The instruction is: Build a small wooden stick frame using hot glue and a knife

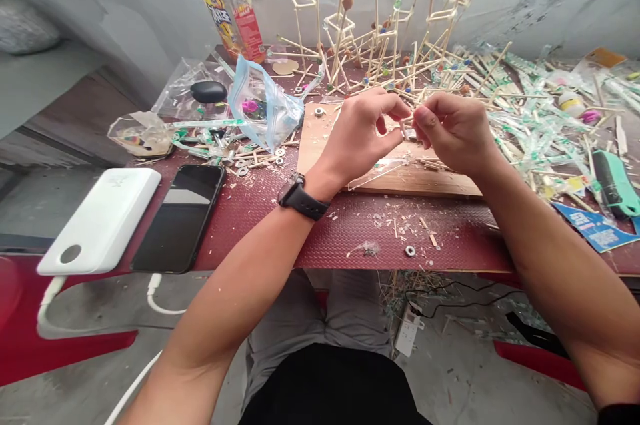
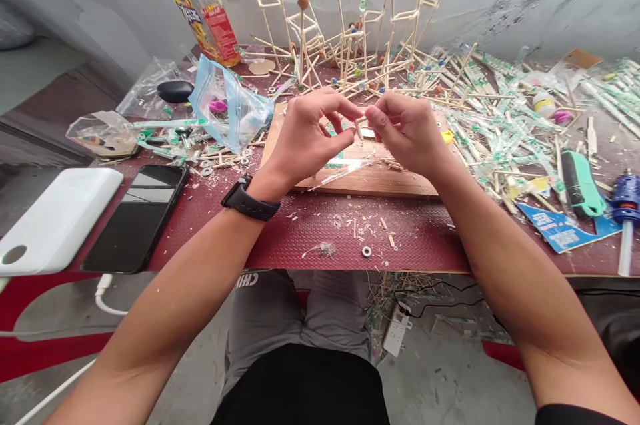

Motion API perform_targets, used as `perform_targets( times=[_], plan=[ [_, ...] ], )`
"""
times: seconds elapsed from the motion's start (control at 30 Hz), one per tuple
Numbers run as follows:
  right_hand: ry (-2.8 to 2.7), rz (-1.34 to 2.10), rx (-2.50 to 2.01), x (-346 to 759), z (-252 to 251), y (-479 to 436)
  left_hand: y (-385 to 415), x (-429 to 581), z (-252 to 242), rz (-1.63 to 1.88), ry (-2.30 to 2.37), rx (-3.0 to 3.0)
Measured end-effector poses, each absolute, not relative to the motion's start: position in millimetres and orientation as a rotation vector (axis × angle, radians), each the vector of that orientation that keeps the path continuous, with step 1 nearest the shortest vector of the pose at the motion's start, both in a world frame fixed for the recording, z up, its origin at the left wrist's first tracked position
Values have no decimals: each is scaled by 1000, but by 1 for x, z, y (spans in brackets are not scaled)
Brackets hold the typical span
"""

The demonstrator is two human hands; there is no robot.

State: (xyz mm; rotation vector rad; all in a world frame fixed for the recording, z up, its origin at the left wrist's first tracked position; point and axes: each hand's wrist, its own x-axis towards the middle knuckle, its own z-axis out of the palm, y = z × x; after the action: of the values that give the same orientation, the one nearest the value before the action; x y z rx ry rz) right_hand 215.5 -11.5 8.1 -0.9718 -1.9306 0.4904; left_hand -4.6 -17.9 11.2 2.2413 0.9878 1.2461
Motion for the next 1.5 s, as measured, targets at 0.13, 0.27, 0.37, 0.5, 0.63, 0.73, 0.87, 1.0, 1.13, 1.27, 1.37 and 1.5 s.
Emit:
perform_targets(
  times=[0.13,0.27,0.37,0.5,0.63,0.73,0.87,1.0,1.13,1.27,1.37,1.5],
  plan=[
    [-1935,517,-985,216,9,-11,-18,-5,12,1238,997,2252],
    [-1933,525,-951,214,11,-13,-17,-6,11,1227,991,2268],
    [-1931,537,-937,213,11,-13,-16,-6,10,1224,998,2267],
    [-1966,537,-947,215,10,-11,-15,-5,10,1280,989,2257],
    [-1980,529,-895,215,9,-11,-12,-4,10,1335,1008,2255],
    [-1966,533,-894,214,9,-11,-11,-2,10,1358,1014,2260],
    [-1986,524,-892,214,8,-10,-10,-2,8,1362,1011,2266],
    [-1976,516,-859,214,6,-9,-10,-1,7,1375,1015,2236],
    [-1984,516,-875,214,5,-9,-11,-1,7,1369,1008,2209],
    [-1996,528,-887,215,5,-10,-11,-1,7,1365,982,2153],
    [-1992,548,-869,215,4,-9,-12,-1,8,1374,981,2119],
    [-1992,583,-861,215,3,-9,-16,1,10,1368,973,2116]
  ],
)
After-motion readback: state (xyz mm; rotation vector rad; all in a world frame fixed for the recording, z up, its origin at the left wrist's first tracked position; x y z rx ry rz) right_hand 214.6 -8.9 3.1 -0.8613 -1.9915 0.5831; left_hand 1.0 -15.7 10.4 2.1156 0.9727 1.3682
